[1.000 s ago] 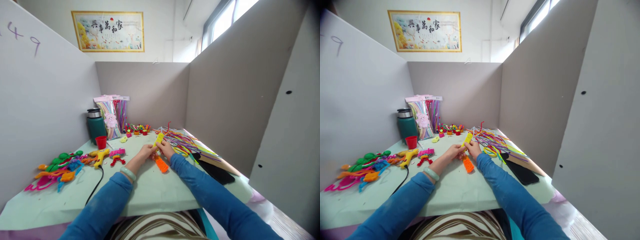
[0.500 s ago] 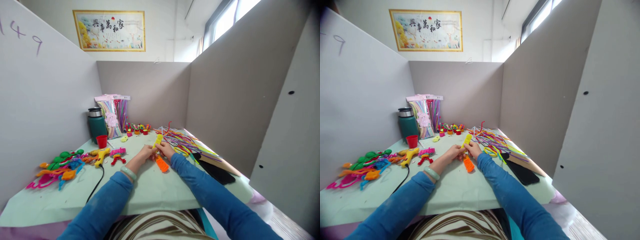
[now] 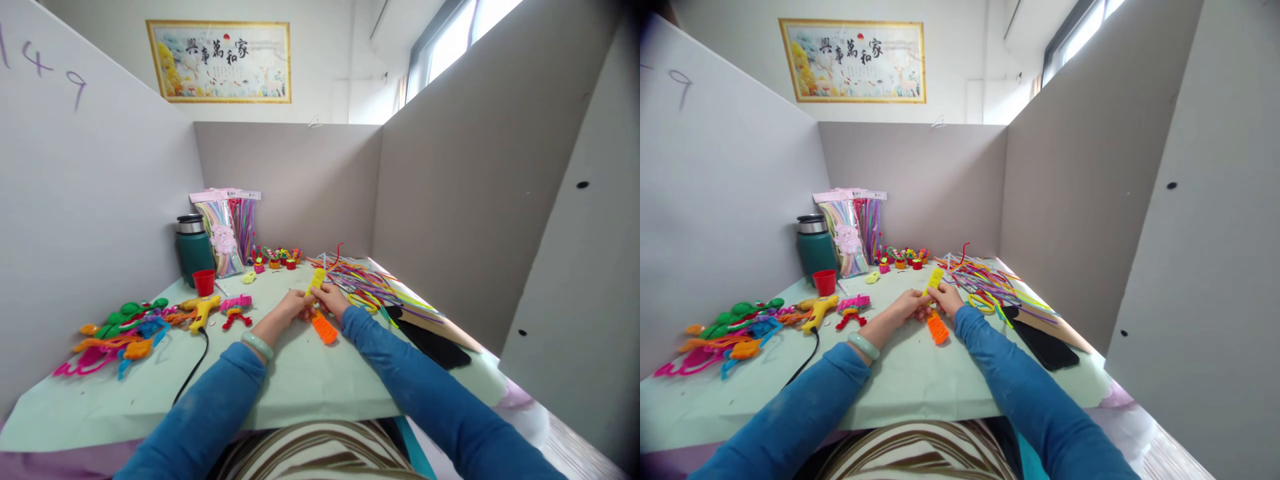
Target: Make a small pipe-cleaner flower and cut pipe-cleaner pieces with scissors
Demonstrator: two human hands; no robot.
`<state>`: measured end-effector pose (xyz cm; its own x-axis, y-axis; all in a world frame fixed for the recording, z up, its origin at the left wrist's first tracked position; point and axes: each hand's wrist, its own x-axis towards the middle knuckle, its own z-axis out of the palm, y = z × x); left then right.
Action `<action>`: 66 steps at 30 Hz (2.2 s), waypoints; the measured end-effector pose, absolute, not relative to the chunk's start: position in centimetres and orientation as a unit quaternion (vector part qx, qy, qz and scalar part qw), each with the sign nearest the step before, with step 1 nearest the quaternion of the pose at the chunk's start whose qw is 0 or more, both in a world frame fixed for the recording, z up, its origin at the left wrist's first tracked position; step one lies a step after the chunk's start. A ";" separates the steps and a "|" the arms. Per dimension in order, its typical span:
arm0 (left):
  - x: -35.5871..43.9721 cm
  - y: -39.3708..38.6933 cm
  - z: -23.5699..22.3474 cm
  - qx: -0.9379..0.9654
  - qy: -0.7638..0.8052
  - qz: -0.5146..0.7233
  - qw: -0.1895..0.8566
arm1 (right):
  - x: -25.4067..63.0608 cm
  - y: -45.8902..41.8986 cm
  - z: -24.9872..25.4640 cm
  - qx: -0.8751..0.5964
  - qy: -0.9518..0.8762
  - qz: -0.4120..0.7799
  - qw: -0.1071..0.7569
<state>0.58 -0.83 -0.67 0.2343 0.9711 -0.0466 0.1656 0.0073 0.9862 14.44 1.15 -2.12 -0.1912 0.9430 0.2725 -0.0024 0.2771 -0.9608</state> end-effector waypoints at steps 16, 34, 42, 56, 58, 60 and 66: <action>0.3 -0.2 -1.3 0.589 0.472 0.392 0.527 | 14.4 1.4 -2.4 -0.380 -0.617 0.466 0.508; 0.5 -0.8 -0.6 0.584 0.458 0.405 0.534 | 14.4 1.0 -1.8 -0.376 -0.611 0.452 0.530; 0.7 -0.9 -0.5 0.578 0.461 0.396 0.544 | 14.5 1.6 -1.8 -0.396 -0.589 0.435 0.554; 0.8 -1.9 0.4 0.602 0.440 0.414 0.522 | 14.4 1.5 -1.8 -0.362 -0.585 0.473 0.550; 0.8 -1.9 0.4 0.599 0.440 0.416 0.524 | 14.4 1.5 -1.8 -0.370 -0.583 0.484 0.538; 0.7 -1.9 0.4 0.594 0.447 0.410 0.529 | 14.4 1.6 -1.8 -0.372 -0.569 0.484 0.551; 0.7 -1.7 0.1 0.604 0.446 0.386 0.537 | 14.6 1.6 -1.6 -0.364 -0.564 0.457 0.583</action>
